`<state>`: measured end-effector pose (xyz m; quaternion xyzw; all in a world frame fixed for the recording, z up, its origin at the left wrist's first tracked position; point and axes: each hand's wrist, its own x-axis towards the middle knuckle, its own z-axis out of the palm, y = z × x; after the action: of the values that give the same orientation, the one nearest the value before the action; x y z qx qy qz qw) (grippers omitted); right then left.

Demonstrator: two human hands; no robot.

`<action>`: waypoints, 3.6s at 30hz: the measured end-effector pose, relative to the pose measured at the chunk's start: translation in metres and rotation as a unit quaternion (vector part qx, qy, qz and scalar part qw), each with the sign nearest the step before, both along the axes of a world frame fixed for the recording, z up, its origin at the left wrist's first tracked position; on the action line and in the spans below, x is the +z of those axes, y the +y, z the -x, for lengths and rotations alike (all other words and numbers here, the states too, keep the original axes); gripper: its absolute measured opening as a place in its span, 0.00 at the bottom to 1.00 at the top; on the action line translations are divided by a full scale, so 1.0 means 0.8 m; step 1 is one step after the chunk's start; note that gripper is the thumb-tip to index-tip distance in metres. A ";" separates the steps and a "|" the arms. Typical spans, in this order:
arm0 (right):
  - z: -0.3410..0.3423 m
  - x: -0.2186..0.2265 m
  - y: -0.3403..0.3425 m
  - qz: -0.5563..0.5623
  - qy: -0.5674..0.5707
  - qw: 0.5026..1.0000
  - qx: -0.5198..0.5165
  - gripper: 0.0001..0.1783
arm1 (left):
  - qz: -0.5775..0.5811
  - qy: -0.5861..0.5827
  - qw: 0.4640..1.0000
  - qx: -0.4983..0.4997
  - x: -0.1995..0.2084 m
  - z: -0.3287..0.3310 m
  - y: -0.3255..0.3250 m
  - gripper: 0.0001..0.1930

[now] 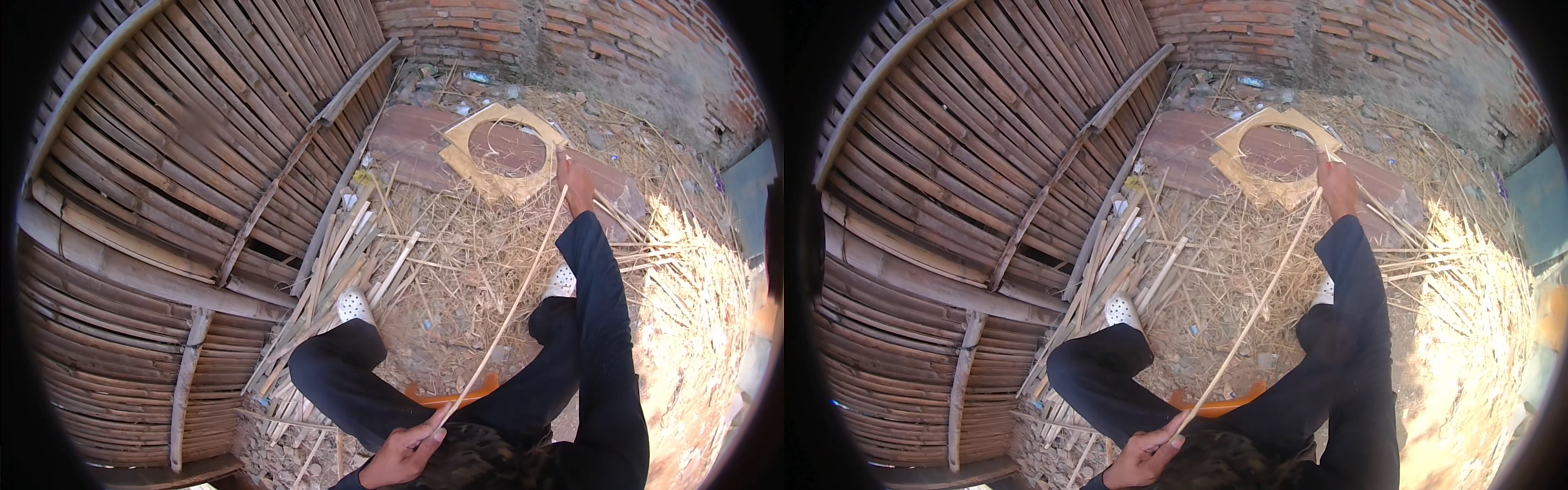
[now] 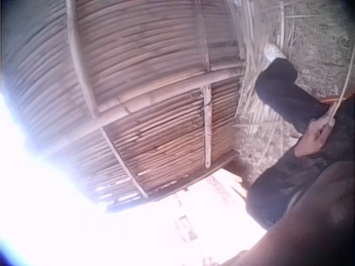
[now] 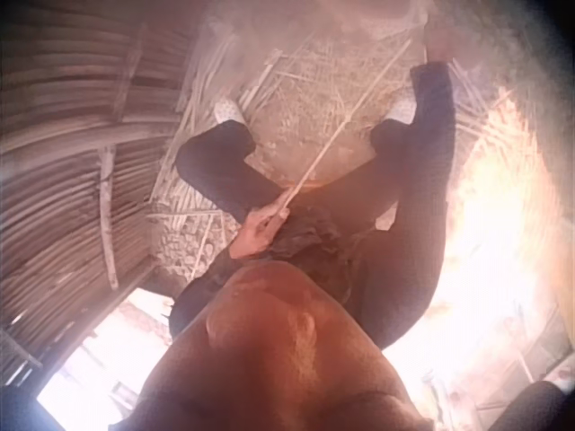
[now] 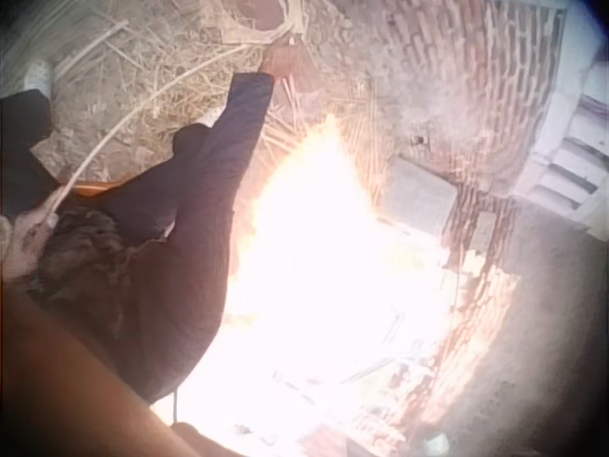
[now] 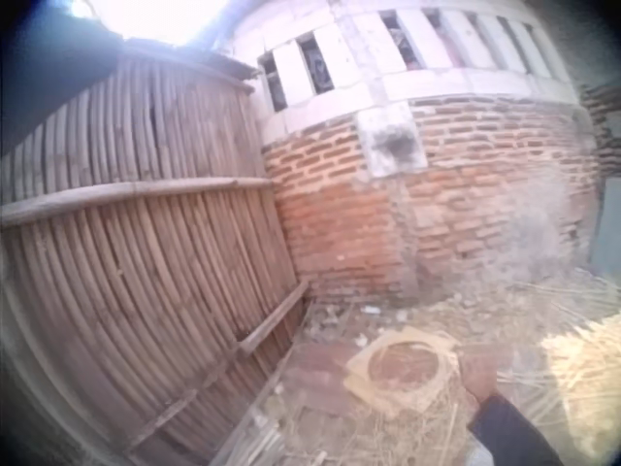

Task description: The person sits on a low stool and uses a red utility knife to shave the surface of a long bamboo strip. They repeatedly scrape along the length of the strip, rotating it to work different sides, while holding it with the left hand. The person continues this shaving process for the duration of the clip.

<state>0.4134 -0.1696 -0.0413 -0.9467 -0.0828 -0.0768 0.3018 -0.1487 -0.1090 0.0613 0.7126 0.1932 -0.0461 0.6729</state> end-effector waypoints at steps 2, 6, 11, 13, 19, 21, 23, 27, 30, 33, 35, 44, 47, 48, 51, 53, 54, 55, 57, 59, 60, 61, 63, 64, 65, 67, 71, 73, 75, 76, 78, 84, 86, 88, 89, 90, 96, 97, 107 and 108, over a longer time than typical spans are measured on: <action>-0.016 -0.019 -0.058 0.023 -0.006 0.999 -0.033 0.48 | 0.005 -0.011 0.988 0.156 0.005 0.015 -0.023 0.16; 0.049 0.008 -0.012 0.012 -0.013 0.995 0.095 0.46 | 0.059 0.047 0.977 0.200 -0.027 0.003 0.016 0.23; 0.217 0.063 0.053 -0.003 -0.085 0.897 0.434 0.39 | -0.017 -0.014 0.978 0.209 -0.021 -0.037 0.041 0.23; 0.287 0.075 0.049 0.048 -0.066 0.834 0.546 0.38 | -0.061 -0.034 0.977 0.199 -0.015 -0.046 0.044 0.23; 0.305 0.071 0.062 -0.022 -0.133 0.847 0.514 0.37 | -0.147 -0.019 0.976 0.157 0.001 -0.057 0.046 0.24; 0.296 0.067 0.066 -0.030 -0.132 0.856 0.499 0.37 | -0.143 -0.017 0.977 0.159 0.002 -0.058 0.045 0.24; 0.300 0.074 0.066 -0.032 -0.139 0.845 0.515 0.37 | -0.123 -0.021 0.978 0.170 -0.006 -0.061 0.045 0.23; 0.307 0.079 0.069 -0.001 -0.139 0.831 0.539 0.38 | -0.117 -0.016 0.978 0.170 -0.011 -0.055 0.045 0.23; 0.274 0.076 0.077 0.068 -0.089 0.874 0.472 0.39 | -0.132 -0.051 0.979 0.145 -0.003 -0.057 0.044 0.23; 0.312 0.061 0.077 0.032 -0.115 0.843 0.525 0.39 | -0.172 -0.158 0.968 0.090 0.020 -0.071 0.020 0.23; 0.334 0.061 0.072 0.021 -0.092 0.813 0.575 0.38 | -0.160 -0.128 0.969 0.138 0.019 -0.083 0.030 0.23; 0.309 0.086 0.059 -0.107 -0.173 0.818 0.538 0.36 | -0.169 -0.107 0.961 0.191 -0.010 -0.091 0.057 0.25; 0.310 0.091 0.066 -0.112 -0.250 0.805 0.525 0.36 | -0.212 -0.074 0.958 0.181 -0.005 -0.094 0.059 0.25; 0.301 0.091 0.067 -0.091 -0.228 0.827 0.506 0.35 | -0.215 -0.074 0.957 0.179 -0.005 -0.094 0.056 0.25; 0.289 0.094 0.071 -0.076 -0.187 0.856 0.477 0.33 | -0.227 -0.064 0.956 0.174 -0.004 -0.093 0.053 0.24; 0.315 0.092 0.067 -0.075 -0.192 0.832 0.515 0.33 | -0.233 -0.038 0.958 0.166 -0.003 -0.094 0.054 0.24; 0.321 0.092 0.067 -0.075 -0.195 0.819 0.534 0.33 | -0.231 -0.048 0.956 0.174 -0.002 -0.097 0.055 0.24; 0.318 0.090 0.071 -0.075 -0.204 0.817 0.534 0.35 | -0.229 -0.052 0.954 0.184 -0.003 -0.096 0.054 0.24; 0.286 0.089 0.076 -0.053 -0.182 0.846 0.498 0.35 | -0.225 -0.048 0.956 0.182 -0.001 -0.094 0.052 0.24; 0.275 0.088 0.080 -0.045 -0.174 0.859 0.479 0.36 | -0.236 -0.043 0.955 0.173 0.011 -0.098 0.055 0.24; 0.282 0.087 0.078 -0.041 -0.176 0.853 0.490 0.35 | -0.227 -0.045 0.957 0.175 0.006 -0.096 0.054 0.24; 0.292 0.088 0.076 -0.039 -0.182 0.845 0.502 0.35 | -0.222 -0.049 0.957 0.181 -0.002 -0.092 0.055 0.24; 0.316 0.087 0.071 -0.058 -0.198 0.819 0.536 0.34 | -0.220 -0.055 0.956 0.184 -0.007 -0.090 0.055 0.24; 0.310 0.089 0.074 -0.057 -0.200 0.829 0.519 0.34 | -0.223 -0.059 0.955 0.185 -0.007 -0.091 0.053 0.24; 0.302 0.087 0.077 -0.055 -0.193 0.840 0.504 0.35 | -0.223 -0.055 0.956 0.185 -0.009 -0.088 0.051 0.24; 0.261 0.087 0.084 -0.027 -0.192 0.874 0.445 0.35 | -0.231 -0.056 0.956 0.174 -0.008 -0.087 0.052 0.23; 0.285 0.082 0.079 -0.020 -0.171 0.854 0.490 0.36 | -0.229 -0.065 0.956 0.173 -0.008 -0.081 0.047 0.23; 0.303 0.088 0.077 -0.075 -0.207 0.827 0.517 0.37 | -0.216 -0.041 0.959 0.177 0.001 -0.082 0.047 0.23; 0.290 0.087 0.081 -0.081 -0.216 0.835 0.500 0.37 | -0.216 -0.033 0.960 0.174 0.000 -0.079 0.049 0.23; 0.265 0.082 0.085 -0.059 -0.204 0.853 0.476 0.37 | -0.223 -0.042 0.958 0.175 -0.006 -0.074 0.046 0.23; 0.208 0.076 0.087 -0.045 -0.197 0.901 0.383 0.37 | -0.232 -0.062 0.957 0.161 -0.007 -0.073 0.046 0.23; 0.279 0.076 0.077 -0.038 -0.181 0.849 0.494 0.33 | -0.214 -0.099 0.964 0.121 0.009 -0.076 0.028 0.24; 0.312 0.071 0.075 -0.066 -0.205 0.816 0.537 0.32 | -0.215 -0.112 0.964 0.114 0.016 -0.082 0.025 0.25; 0.293 0.074 0.072 -0.049 -0.156 0.861 0.482 0.35 | -0.221 -0.093 0.963 0.123 0.011 -0.084 0.029 0.25; 0.272 0.070 0.071 -0.072 -0.146 0.878 0.451 0.35 | -0.207 -0.082 0.964 0.145 0.007 -0.083 0.032 0.25; 0.260 0.067 0.068 -0.094 -0.135 0.893 0.418 0.35 | -0.212 -0.093 0.961 0.153 0.003 -0.082 0.034 0.25; 0.290 0.090 0.059 -0.110 -0.178 0.855 0.475 0.34 | -0.236 -0.093 0.948 0.191 0.005 -0.085 0.046 0.24; 0.288 0.087 0.060 -0.124 -0.174 0.860 0.464 0.34 | -0.240 -0.097 0.946 0.196 0.003 -0.085 0.048 0.24; 0.267 0.099 0.069 -0.083 -0.222 0.847 0.477 0.36 | -0.283 -0.077 0.942 0.165 0.000 -0.078 0.039 0.24; 0.251 0.099 0.069 -0.079 -0.217 0.864 0.447 0.36 | -0.282 -0.076 0.944 0.153 0.002 -0.077 0.035 0.24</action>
<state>0.2127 -0.1141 0.0378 -0.7410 -0.5539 -0.1436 0.3516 -0.0870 -0.0807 0.0627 0.8366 0.2532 0.1677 0.4559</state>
